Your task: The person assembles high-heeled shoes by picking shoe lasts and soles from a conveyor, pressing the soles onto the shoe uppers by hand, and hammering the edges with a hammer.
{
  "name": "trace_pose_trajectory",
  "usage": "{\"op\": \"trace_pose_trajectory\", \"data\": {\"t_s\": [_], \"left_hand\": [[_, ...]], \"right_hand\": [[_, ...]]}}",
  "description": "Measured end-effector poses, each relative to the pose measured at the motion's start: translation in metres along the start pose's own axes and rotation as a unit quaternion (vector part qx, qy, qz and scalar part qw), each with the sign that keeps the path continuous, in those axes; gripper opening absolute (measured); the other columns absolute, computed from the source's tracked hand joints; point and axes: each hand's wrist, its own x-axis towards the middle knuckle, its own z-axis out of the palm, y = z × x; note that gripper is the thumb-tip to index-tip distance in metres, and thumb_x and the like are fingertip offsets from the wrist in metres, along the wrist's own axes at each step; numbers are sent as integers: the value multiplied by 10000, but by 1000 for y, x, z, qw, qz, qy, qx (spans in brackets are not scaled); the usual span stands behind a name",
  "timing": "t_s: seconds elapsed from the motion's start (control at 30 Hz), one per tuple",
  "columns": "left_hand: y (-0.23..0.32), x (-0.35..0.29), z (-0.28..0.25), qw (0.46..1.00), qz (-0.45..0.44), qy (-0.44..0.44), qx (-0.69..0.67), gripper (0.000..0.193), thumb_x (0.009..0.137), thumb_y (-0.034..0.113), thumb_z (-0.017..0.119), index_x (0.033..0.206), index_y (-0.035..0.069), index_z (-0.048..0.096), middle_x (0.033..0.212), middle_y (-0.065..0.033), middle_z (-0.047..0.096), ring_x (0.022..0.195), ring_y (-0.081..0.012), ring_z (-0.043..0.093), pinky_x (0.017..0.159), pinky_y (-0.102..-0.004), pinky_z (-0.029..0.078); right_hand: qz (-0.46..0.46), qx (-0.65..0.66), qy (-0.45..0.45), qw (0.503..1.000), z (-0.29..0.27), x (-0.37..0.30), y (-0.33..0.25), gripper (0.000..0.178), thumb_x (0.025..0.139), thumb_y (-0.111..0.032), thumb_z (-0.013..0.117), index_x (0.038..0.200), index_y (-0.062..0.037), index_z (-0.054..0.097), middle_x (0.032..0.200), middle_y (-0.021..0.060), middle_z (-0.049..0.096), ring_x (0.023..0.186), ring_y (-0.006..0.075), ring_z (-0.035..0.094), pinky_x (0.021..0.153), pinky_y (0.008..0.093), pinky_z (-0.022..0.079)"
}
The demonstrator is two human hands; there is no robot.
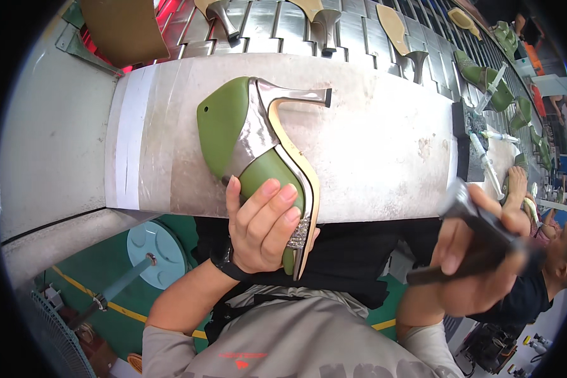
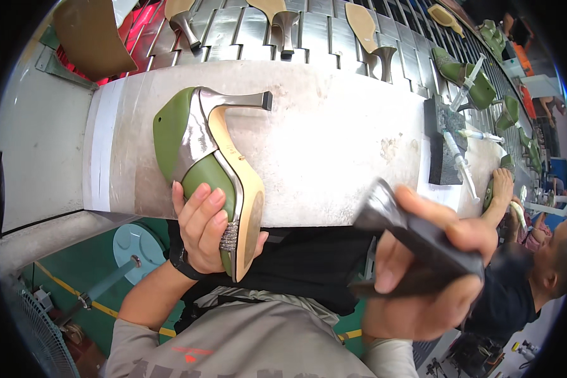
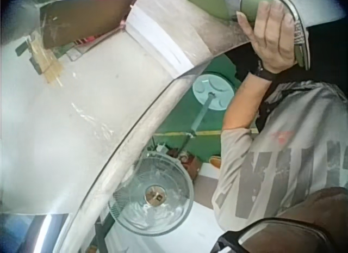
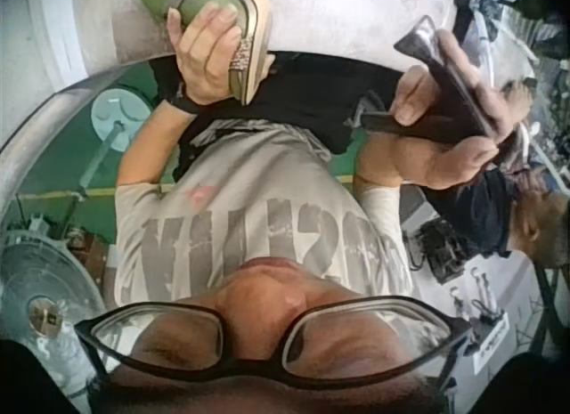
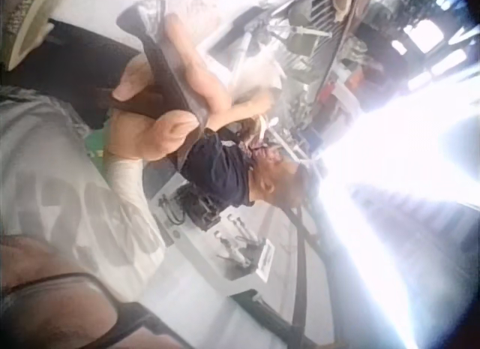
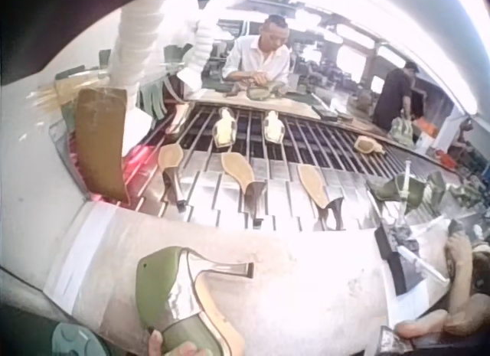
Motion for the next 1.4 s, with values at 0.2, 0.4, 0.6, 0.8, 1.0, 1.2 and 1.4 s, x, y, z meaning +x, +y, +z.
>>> {"op": "trace_pose_trajectory", "data": {"t_s": [0.2, 0.4, 0.6, 0.8, 1.0, 1.2, 1.4], "left_hand": [[2, 7, 12, 998, -39, 57, -9, 570, 962, 328, 771, 1393, 50, 523, 1409, -185, 626, 1339, -369, 602, 1251, -662, 301], [-3, 2, 1, 1000, -14, 10, 2, 812, 876, 378, 845, 1472, 15, 430, 1456, -223, 545, 1380, -427, 535, 1252, -676, 295], [-5, 8, 5, 998, -34, 60, -14, 463, 1009, 281, 692, 1393, 60, 555, 1426, -170, 643, 1361, -359, 598, 1255, -636, 314], [-10, 21, -9, 997, -31, -3, -68, 961, 869, 397, 871, 1569, -39, 378, 1570, -301, 479, 1443, -483, 503, 1271, -633, 281], [-43, 45, -63, 701, -333, 280, -565, 680, 1127, 521, 493, 1570, 8, 434, 1615, -190, 487, 1464, -351, 516, 1224, -544, 406], [-69, 21, -98, 530, -273, 52, -801, 900, 1033, 648, 587, 1615, -10, 390, 1643, -279, 432, 1524, -385, 446, 1275, -553, 321], [-48, 34, -111, 556, -402, 52, -725, 908, 988, 594, 710, 1576, -46, 447, 1601, -315, 475, 1492, -379, 495, 1214, -550, 430]], "right_hand": [[270, -57, -159, 948, 36, 3, 31, 289, 963, -86, 780, 1190, 61, 678, 1084, 151, 786, 1000, 138, 736, 901, 304, 584], [71, -88, -33, 993, 35, 4, -3, 292, 1025, -268, 663, 1107, 12, 674, 1133, 261, 761, 591, 76, 591, 579, 234, 516], [103, -179, -243, 948, 39, -23, 27, 306, 864, -19, 819, 1145, 38, 713, 1150, 215, 792, 1033, 285, 801, 909, 355, 625], [-123, -491, -248, 826, 12, 41, 66, 380, 809, 19, 789, 1182, 13, 714, 1165, 210, 755, 989, 383, 748, 840, 406, 592], [72, -339, -231, 909, -1, -18, 19, 443, 847, 12, 755, 1285, 49, 700, 1313, 223, 723, 1212, 338, 713, 1063, 414, 535], [461, 322, -81, 823, 8, -63, 68, 968, 1025, -764, 410, 1570, 35, 416, 1343, 391, 643, 1034, 518, 746, 888, 538, 654], [289, 100, -239, 921, 24, -107, 54, 903, 832, -295, 871, 1563, 18, 442, 1441, 338, 579, 1232, 461, 670, 984, 547, 591]]}}
